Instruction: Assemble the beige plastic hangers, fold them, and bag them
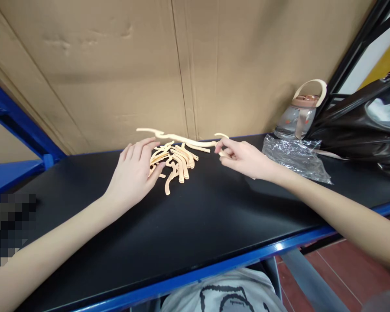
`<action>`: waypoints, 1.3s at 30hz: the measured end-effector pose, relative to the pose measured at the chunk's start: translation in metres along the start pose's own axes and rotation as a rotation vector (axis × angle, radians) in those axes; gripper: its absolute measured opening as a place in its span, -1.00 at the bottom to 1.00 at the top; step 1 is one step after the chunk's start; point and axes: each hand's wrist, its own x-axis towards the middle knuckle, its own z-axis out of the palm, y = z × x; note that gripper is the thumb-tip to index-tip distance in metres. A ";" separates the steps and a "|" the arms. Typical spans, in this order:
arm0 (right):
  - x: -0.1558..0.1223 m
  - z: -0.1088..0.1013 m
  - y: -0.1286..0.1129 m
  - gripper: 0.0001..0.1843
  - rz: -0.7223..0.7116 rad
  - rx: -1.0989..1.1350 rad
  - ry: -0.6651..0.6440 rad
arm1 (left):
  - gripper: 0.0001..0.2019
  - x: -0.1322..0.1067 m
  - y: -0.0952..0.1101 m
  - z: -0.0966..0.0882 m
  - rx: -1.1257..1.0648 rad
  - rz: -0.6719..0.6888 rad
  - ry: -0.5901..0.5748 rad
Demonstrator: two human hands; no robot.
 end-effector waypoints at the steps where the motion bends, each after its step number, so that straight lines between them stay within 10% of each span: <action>1: 0.001 -0.002 0.001 -0.82 0.030 -0.095 0.039 | -0.54 0.000 0.001 0.000 -0.006 -0.002 -0.012; 17: 0.014 -0.008 0.034 -0.76 0.376 -0.565 -0.036 | -0.48 -0.007 -0.001 0.013 -0.055 0.015 -0.198; 39: 0.006 -0.012 0.044 -0.67 0.350 -0.623 -0.234 | -0.41 -0.008 0.002 0.016 -0.097 0.019 -0.322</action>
